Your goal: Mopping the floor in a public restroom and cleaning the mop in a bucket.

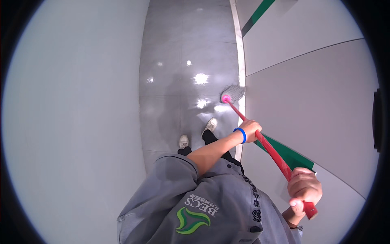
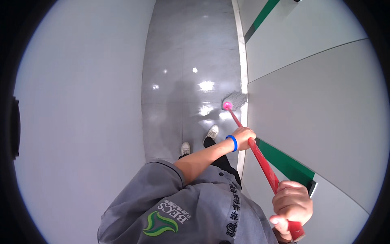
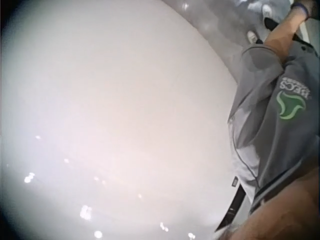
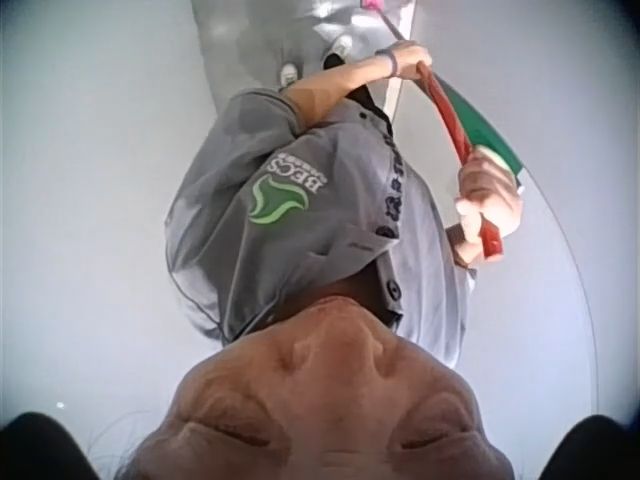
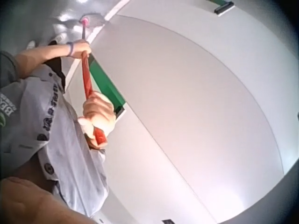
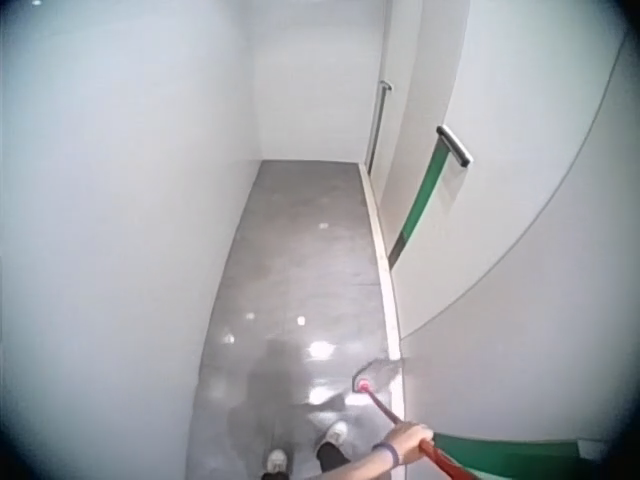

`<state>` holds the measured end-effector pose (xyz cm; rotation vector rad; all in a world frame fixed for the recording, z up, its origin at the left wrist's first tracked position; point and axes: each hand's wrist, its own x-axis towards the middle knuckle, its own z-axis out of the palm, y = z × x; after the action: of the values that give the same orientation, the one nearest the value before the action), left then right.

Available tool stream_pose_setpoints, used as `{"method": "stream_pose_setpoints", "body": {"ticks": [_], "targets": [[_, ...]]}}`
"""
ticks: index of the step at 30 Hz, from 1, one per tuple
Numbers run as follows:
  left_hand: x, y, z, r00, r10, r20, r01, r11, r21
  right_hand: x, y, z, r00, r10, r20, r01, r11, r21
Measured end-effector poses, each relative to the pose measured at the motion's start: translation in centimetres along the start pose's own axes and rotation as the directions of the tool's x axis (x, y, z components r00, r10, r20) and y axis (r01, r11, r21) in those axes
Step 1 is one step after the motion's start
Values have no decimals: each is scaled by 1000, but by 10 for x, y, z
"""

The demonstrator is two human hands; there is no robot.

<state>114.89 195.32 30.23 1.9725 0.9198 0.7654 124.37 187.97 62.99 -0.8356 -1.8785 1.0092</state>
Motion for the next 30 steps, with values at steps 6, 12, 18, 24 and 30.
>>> {"method": "stream_pose_setpoints", "body": {"ticks": [6, 12, 18, 24, 30], "targets": [[-152, -1, -54, 927, -362, 98, 346, 926, 150, -48, 7, 59, 990, 123, -71, -94, 944, 315], [-338, -37, -100, 768, -640, 29, 554, 686, 471, -109, 36, 172, 938, 341, 54, -305, 745, 594], [-397, -18, -67, 786, -587, -195, 611, 690, 387, -140, 21, 180, 956, 206, 207, -288, 778, 558], [-322, 41, 20, 846, -488, -213, 533, 775, 341, -214, -9, 88, 942, 329, 67, -316, 801, 508], [-244, 110, 157, 910, -313, -273, 360, 922, 143, -300, -67, -8, 927, 368, -71, -348, 915, 206]]}}
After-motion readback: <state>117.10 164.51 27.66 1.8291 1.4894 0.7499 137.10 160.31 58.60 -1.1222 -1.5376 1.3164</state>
